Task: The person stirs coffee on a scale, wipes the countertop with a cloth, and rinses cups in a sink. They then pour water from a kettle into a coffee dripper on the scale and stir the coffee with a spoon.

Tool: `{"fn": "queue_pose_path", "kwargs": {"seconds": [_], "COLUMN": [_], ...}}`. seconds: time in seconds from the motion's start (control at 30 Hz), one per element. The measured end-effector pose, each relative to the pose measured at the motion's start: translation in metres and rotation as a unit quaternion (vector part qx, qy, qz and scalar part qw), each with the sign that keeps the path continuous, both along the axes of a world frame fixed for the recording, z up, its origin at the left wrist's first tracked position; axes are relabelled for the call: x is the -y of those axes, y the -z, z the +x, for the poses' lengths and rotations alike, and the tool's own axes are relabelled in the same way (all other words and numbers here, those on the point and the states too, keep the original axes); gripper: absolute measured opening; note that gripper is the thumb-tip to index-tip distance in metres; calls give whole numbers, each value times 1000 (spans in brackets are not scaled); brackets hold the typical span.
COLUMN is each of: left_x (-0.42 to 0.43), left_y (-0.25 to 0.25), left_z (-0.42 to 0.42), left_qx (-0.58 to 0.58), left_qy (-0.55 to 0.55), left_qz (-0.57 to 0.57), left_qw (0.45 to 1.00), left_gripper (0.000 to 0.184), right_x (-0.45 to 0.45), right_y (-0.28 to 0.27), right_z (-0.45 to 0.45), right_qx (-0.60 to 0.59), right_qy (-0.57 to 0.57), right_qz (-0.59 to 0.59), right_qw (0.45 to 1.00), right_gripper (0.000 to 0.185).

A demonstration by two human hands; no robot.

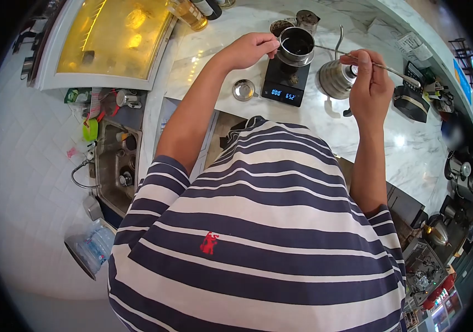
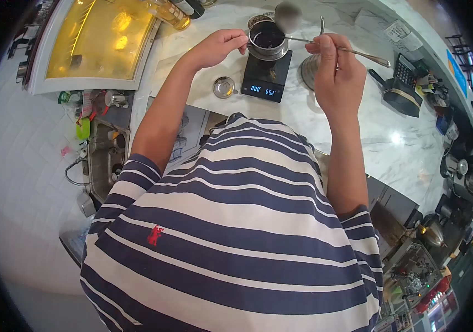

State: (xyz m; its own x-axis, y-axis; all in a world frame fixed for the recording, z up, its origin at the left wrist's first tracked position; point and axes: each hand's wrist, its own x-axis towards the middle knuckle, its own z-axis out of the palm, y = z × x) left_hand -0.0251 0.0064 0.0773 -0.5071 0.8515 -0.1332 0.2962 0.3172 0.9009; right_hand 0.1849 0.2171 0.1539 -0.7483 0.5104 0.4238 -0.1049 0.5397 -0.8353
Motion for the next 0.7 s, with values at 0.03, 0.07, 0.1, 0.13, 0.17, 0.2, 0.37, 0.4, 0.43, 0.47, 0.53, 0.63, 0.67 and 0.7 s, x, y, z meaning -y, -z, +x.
{"fn": "queue_pose_path", "kwargs": {"seconds": [0.03,0.07,0.1,0.13,0.17,0.2,0.37,0.4,0.43,0.47,0.53,0.63,0.67,0.7], "left_x": [0,0,0,0,-1,-1,1,2,3,3,5,6,6,6], "left_y": [3,5,6,5,5,3,-4,-3,-2,2,8,8,7,5], "left_z": [0,0,0,0,0,3,16,19,20,20,23,24,24,25], "left_qx": [4,5,5,4,10,17,9,17,25,30,41,16,14,11], "left_qy": [0,0,-1,-1,0,2,-7,-10,-14,-17,-25,-33,-35,-37], "left_qz": [9,9,9,9,6,4,-4,-6,-7,-1,10,-31,-33,-34], "left_qw": [1000,1000,1000,1000,1000,1000,1000,1000,1000,999,999,999,999,999], "left_gripper": [31,31,31,31,32,32,32,32,31,31,31,31,31,31], "right_x": [-1,-2,-3,-2,-2,-2,0,0,0,0,2,4,2,2], "right_y": [1,1,1,1,0,0,-2,0,0,1,2,4,5,6], "right_z": [0,0,-1,-1,-1,-1,4,5,5,6,6,6,6,5], "right_qx": [-3,-7,-12,-8,-4,0,43,52,53,55,43,9,0,-9], "right_qy": [-1,-2,-3,-11,-18,-25,-35,-40,-43,-47,-43,-19,-12,-5], "right_qz": [5,11,16,17,17,17,75,82,82,83,63,18,13,9], "right_qw": [1000,1000,1000,1000,1000,1000,996,994,994,994,996,1000,1000,1000], "right_gripper": [26,26,25,25,25,24,25,25,25,25,26,26,27,27]}}
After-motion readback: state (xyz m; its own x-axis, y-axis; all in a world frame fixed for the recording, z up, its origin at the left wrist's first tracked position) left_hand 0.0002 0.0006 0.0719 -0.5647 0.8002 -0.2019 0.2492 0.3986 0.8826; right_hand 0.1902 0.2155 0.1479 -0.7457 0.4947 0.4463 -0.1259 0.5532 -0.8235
